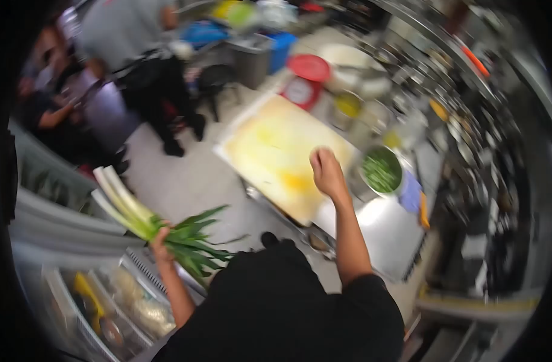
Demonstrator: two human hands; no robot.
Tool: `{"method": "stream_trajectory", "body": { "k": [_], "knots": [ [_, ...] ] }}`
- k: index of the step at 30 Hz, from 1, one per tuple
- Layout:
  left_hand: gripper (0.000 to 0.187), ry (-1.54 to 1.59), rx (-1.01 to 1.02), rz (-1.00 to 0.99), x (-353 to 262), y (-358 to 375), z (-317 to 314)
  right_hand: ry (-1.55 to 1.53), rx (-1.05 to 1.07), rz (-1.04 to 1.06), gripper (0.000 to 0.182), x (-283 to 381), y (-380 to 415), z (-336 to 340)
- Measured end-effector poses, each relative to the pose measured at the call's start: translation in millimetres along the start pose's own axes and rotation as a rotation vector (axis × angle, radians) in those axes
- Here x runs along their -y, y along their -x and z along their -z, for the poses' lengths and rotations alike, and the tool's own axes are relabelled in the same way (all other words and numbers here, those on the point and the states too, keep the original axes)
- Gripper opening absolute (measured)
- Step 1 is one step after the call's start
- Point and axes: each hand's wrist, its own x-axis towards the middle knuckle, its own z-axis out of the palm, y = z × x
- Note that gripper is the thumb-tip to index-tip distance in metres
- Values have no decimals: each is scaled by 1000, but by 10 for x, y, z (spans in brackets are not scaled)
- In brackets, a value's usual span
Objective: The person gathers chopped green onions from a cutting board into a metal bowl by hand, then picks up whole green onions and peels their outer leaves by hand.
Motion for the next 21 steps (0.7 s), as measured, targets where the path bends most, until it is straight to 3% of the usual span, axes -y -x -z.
{"method": "stream_trajectory", "body": {
  "k": [4, 7, 10, 12, 13, 15, 18, 21],
  "knots": [
    [39, 10, 79, -97, 47, -129, 23, 66, -464, -184, 7, -253, 12, 951],
    [39, -15, 67, -115, 78, -129, 63, 290, -473, -265, 13, -462, 160, 1371],
    [35, -47, 48, -71, 131, -152, 109, 347, -260, -387, 20, -999, 395, 1314],
    [32, -34, 57, -44, 174, -201, 159, 927, -334, -114, 22, -1151, 501, 1117],
    [32, -59, 36, 19, 128, -178, 145, 910, -297, -94, 22, -1030, 420, 1028],
    [33, 4, 21, -49, 160, -198, 83, 289, -167, -334, 18, -615, 285, 756],
    [34, -10, 20, -79, 77, -170, -97, -178, 256, -223, 14, -407, 198, -105],
    [35, -6, 49, -84, 110, -139, -91, -230, 448, -100, 13, -113, 173, -872]
  ]
}}
